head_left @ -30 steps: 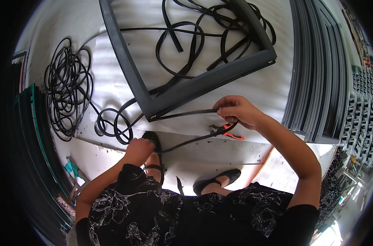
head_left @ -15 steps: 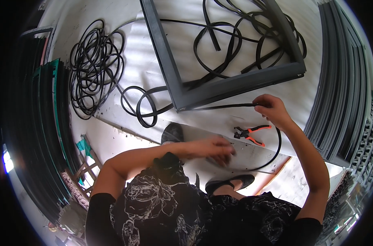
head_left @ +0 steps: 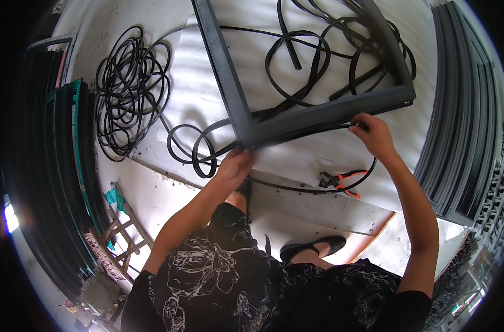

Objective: The person fits a rubber seal into the groove of a metal window frame by hand, using a pair of pliers to trim the excess seal and pushing it into the corners.

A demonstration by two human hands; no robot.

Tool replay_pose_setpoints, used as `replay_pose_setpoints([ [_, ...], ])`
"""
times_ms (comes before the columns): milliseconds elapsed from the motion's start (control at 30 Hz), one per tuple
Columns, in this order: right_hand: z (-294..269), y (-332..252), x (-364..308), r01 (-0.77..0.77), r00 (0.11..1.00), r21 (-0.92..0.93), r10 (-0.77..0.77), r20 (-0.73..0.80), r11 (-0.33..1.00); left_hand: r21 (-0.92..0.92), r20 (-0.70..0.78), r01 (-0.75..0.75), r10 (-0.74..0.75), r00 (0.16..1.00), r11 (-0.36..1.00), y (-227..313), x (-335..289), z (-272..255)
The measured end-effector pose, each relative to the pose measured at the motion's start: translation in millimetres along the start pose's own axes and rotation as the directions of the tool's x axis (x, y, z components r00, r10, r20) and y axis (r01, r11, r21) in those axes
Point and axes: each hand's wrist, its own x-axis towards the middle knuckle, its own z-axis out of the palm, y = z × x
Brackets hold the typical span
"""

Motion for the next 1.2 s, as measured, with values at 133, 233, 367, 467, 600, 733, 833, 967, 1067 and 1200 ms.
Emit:
replay_pose_setpoints([
  [133,-20,23,2,-0.173,0.957,0.101,0.143,0.253,0.98,0.122,0.043,-0.038,0.033,0.999,0.992,1,10,-4],
  [233,-35,54,-3,-0.249,0.915,0.088,0.204,0.349,0.965,0.096,0.034,-0.024,0.021,0.999,0.995,6,7,-5],
  [367,-49,71,-5,-0.199,0.958,0.022,0.19,0.214,0.98,0.138,0.029,0.002,-0.006,1.0,0.99,12,4,-4],
  [467,-43,92,4,-0.135,0.991,0.088,0.134,0.015,0.987,0.174,0.026,0.023,-0.028,0.999,0.985,15,5,-4],
  [600,-31,89,15,-0.151,0.986,0.028,0.153,-0.067,0.988,0.212,0.05,0.015,-0.026,0.998,0.977,16,5,-9],
  [733,-27,83,20,-0.187,0.978,-0.026,0.184,-0.099,0.982,0.199,-0.009,0.024,-0.022,1.0,0.98,17,-3,2],
  [833,-28,75,19,-0.209,0.975,-0.044,0.204,-0.091,0.977,0.2,-0.007,0.015,-0.014,1.0,0.98,17,-2,0],
  [967,-27,77,19,-0.194,0.977,-0.104,0.183,-0.109,0.975,0.208,-0.025,0.02,-0.015,1.0,0.978,16,0,0],
  [1067,-25,79,20,-0.157,0.983,-0.16,0.138,-0.12,0.975,0.203,-0.019,0.023,-0.019,1.0,0.979,16,1,-1],
  [1200,-29,71,13,-0.158,0.98,-0.166,0.135,-0.144,0.973,0.259,0.04,-0.004,-0.007,0.999,0.966,18,0,0],
])
